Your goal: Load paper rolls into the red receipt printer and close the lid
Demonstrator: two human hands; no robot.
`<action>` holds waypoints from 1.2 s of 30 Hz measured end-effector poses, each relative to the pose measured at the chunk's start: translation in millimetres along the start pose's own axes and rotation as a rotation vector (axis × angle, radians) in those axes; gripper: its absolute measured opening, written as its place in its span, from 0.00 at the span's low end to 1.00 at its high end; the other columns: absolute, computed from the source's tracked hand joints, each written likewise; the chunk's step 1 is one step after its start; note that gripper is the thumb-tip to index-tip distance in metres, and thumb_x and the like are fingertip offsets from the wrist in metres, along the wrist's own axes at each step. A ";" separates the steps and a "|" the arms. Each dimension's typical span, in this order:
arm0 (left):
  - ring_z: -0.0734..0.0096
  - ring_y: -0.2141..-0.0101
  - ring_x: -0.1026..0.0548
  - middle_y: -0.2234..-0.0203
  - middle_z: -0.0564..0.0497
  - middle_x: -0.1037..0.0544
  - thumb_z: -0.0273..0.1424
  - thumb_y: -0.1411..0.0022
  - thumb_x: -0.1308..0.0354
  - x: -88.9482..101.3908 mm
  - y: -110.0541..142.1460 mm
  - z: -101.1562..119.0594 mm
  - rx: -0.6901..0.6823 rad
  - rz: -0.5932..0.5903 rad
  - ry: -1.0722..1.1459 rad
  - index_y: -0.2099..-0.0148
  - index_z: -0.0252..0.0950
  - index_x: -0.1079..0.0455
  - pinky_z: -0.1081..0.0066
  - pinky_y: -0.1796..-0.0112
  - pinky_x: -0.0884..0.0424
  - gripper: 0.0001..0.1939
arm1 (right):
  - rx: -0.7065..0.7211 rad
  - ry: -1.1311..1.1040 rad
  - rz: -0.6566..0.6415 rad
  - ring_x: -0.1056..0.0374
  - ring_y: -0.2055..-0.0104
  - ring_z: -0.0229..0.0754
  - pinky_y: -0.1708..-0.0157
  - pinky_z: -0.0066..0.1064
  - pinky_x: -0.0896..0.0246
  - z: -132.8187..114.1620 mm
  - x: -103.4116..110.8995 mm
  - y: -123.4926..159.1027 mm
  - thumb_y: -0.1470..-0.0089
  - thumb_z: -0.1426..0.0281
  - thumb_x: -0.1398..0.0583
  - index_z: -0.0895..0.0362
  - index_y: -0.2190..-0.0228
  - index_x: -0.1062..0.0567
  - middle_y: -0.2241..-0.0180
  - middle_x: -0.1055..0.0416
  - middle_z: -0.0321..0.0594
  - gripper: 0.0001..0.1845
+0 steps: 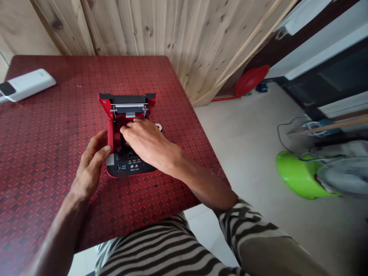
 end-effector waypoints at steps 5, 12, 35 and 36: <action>0.47 0.38 0.30 0.40 0.47 0.23 0.47 0.35 0.40 -2.2 0.0 -6.6 0.021 0.008 -0.081 0.34 0.42 0.30 0.51 0.38 0.38 0.31 | 0.018 0.018 -0.057 0.21 0.54 0.52 0.57 0.40 0.30 1.5 -1.7 -13.7 0.31 0.81 0.50 0.64 0.54 0.20 0.59 0.19 0.54 0.19; 0.47 0.40 0.30 0.41 0.49 0.23 0.47 0.37 0.42 -1.1 0.4 -3.3 0.061 0.041 -0.160 0.35 0.42 0.30 0.55 0.43 0.35 0.31 | -0.001 0.019 -0.007 0.22 0.53 0.52 0.55 0.41 0.29 7.7 0.3 -6.7 0.34 0.77 0.45 0.61 0.52 0.21 0.55 0.18 0.51 0.14; 0.52 0.44 0.27 0.43 0.50 0.22 0.42 0.36 0.45 -4.8 -1.1 -5.0 0.027 0.032 -0.140 0.34 0.43 0.31 0.53 0.41 0.33 0.30 | -0.066 -0.025 -0.023 0.24 0.48 0.51 0.51 0.40 0.30 -0.3 0.5 -9.3 0.33 0.81 0.51 0.64 0.49 0.24 0.53 0.20 0.56 0.19; 0.51 0.44 0.27 0.44 0.50 0.22 0.42 0.36 0.45 -4.5 -1.1 -5.2 0.028 0.032 -0.146 0.34 0.43 0.31 0.53 0.41 0.32 0.29 | -0.076 -0.024 -0.027 0.25 0.47 0.51 0.50 0.41 0.30 -0.6 0.4 -10.2 0.33 0.82 0.51 0.63 0.48 0.25 0.53 0.20 0.56 0.20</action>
Point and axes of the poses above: each hand's wrist, its own y-axis away from the middle knuckle, its own x-axis out of the back of the hand, z = x × y, the point moved 7 cm from there along -y, towards the middle knuckle
